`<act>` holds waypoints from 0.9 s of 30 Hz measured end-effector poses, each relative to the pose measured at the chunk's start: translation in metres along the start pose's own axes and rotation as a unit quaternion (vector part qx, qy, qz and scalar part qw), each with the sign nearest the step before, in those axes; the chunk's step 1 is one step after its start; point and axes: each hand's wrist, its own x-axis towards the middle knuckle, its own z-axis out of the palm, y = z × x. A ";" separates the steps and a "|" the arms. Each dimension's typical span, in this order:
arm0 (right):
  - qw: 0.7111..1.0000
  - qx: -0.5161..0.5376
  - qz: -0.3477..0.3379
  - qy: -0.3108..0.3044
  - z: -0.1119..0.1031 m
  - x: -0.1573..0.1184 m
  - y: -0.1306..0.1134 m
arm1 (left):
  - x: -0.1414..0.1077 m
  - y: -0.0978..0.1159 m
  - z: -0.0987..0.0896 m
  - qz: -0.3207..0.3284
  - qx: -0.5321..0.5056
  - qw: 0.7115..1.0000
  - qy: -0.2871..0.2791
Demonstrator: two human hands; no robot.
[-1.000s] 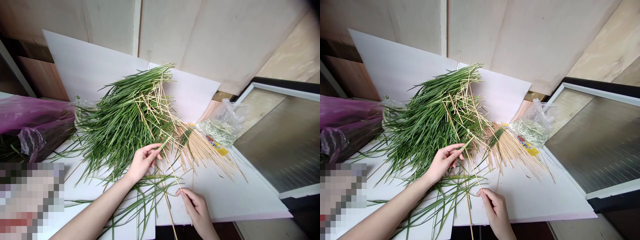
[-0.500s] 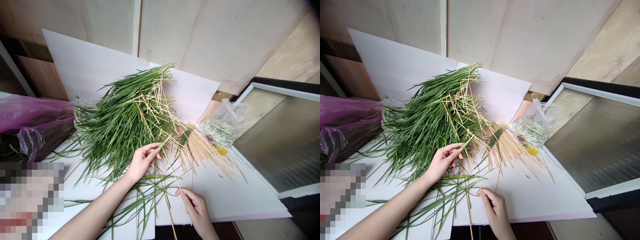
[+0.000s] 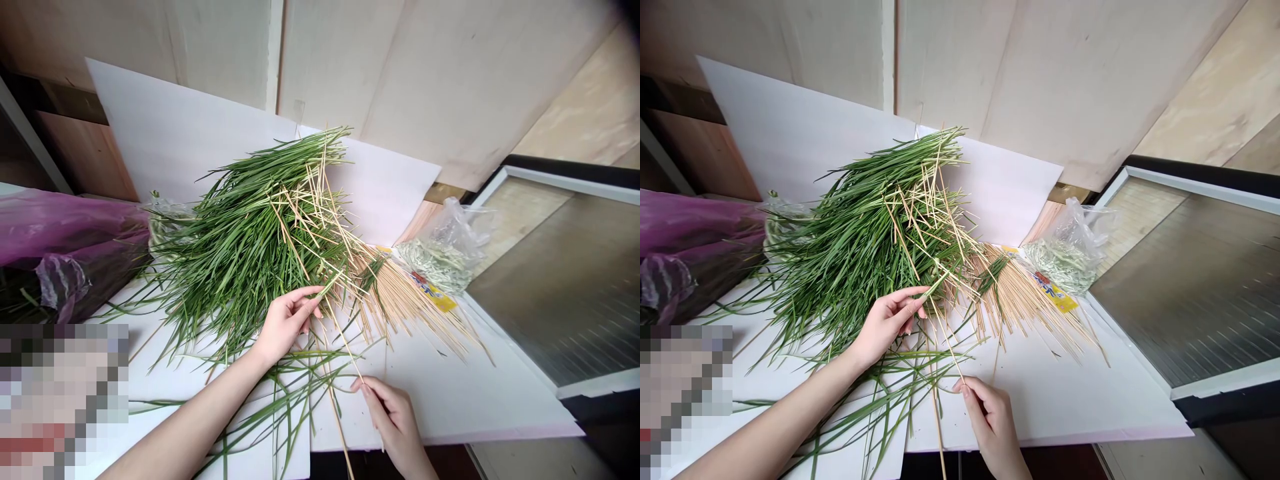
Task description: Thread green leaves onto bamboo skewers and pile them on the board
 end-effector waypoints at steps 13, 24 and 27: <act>1.000 0.005 0.012 -0.011 -0.001 0.000 -0.001 | -0.001 0.003 0.001 -0.001 0.008 1.000 -0.002; 1.000 0.003 0.004 -0.005 -0.001 0.000 -0.002 | -0.001 0.002 0.003 0.002 -0.010 1.000 0.013; 1.000 0.005 0.005 -0.006 -0.001 0.000 -0.001 | -0.001 0.001 0.004 0.006 -0.013 1.000 0.015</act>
